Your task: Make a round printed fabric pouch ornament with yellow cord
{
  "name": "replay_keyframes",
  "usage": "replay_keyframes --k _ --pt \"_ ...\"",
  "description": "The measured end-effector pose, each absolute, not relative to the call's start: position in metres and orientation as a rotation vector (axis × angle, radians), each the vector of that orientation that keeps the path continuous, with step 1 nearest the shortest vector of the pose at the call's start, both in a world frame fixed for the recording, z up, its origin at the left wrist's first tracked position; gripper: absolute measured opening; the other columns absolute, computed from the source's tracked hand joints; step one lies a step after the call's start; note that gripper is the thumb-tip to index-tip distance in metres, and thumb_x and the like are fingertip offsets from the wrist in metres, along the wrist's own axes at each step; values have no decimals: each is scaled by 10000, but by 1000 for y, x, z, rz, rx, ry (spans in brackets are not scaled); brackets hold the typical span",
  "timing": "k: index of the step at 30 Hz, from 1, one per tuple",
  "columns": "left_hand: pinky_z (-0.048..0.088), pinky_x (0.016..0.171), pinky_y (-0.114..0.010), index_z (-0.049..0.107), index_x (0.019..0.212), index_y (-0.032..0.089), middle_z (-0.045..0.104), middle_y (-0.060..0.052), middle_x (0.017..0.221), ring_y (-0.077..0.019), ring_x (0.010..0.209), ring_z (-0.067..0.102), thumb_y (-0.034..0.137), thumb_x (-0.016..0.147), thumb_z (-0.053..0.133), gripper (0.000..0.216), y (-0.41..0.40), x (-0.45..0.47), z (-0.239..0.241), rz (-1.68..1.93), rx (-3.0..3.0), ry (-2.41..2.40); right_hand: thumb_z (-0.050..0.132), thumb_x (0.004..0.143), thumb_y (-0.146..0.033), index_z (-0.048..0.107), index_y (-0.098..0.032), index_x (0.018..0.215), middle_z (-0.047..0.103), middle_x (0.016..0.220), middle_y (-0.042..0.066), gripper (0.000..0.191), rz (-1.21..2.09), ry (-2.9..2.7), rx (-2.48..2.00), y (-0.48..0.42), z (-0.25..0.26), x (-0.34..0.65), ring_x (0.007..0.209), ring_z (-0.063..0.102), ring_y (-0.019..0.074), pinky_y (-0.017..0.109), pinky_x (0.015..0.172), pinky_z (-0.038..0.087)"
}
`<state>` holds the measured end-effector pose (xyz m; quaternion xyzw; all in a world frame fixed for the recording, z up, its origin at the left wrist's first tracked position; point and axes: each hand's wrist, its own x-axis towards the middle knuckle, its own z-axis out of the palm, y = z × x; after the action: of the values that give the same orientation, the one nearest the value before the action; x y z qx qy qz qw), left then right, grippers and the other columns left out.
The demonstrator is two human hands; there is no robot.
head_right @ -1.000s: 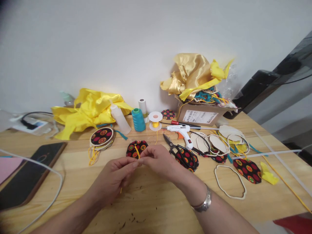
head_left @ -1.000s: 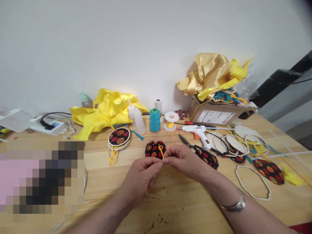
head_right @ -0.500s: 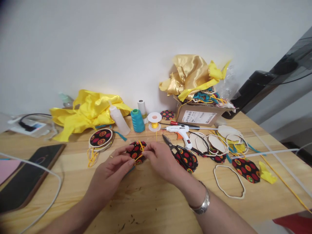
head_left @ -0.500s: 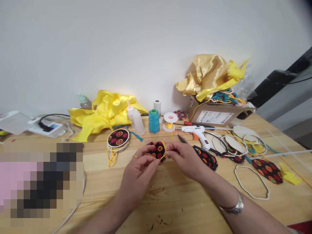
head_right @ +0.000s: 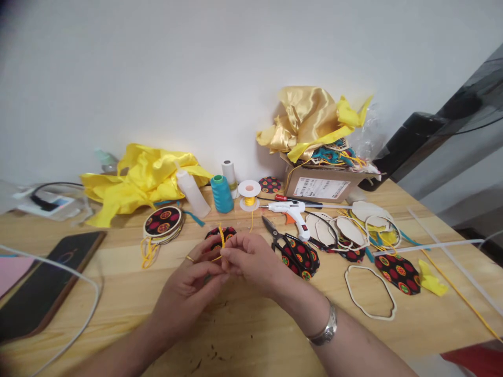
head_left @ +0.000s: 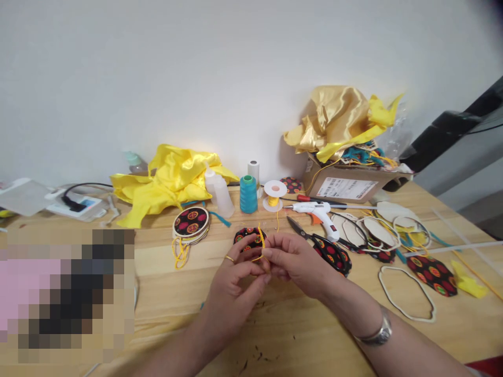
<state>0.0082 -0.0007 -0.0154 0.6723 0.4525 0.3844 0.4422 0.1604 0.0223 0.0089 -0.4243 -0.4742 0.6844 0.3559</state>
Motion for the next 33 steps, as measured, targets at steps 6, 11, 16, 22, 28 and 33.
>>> replay_keyframes --k 6,11,16,22,28,33 --pt "427 889 -357 526 707 191 576 -95 1157 -242 1108 511 212 740 600 84 -1 10 -5 1043 1251 1026 520 717 -242 479 -168 608 424 498 -53 137 1540 -1403 -1307 24 7 162 442 345 59 193 430 261" --pt "470 634 -245 566 916 193 647 -25 824 -146 716 593 232 724 614 201 3 13 -5 941 1111 1102 524 720 -199 532 -163 611 494 559 -28 116 1376 -1608 -1360 26 4 162 537 418 87 205 509 326" --pt "414 648 -201 662 855 192 659 -4 807 -121 727 553 263 760 582 143 4 9 -2 863 1248 1159 535 718 -179 551 -161 616 486 553 -33 105 1314 -1657 -1378 26 6 162 542 411 91 209 519 328" --pt "227 398 -178 679 798 164 468 57 478 -54 418 317 336 739 604 197 6 7 -2 753 1153 1273 555 699 -189 562 -160 611 498 545 -36 93 1338 -1625 -1367 27 5 163 524 404 84 206 502 315" --pt "171 363 -170 658 694 140 430 68 424 -26 365 258 311 711 639 173 9 7 -7 821 958 1138 576 699 -247 564 -155 633 518 530 -35 114 1493 -1534 -1361 27 5 163 466 378 64 194 449 278" --pt "192 352 -159 667 697 135 572 23 564 -7 366 284 269 684 673 135 10 5 -12 832 854 1022 582 693 -262 547 -155 612 533 515 -41 138 1658 -1423 -1279 25 9 163 414 372 42 186 417 259"
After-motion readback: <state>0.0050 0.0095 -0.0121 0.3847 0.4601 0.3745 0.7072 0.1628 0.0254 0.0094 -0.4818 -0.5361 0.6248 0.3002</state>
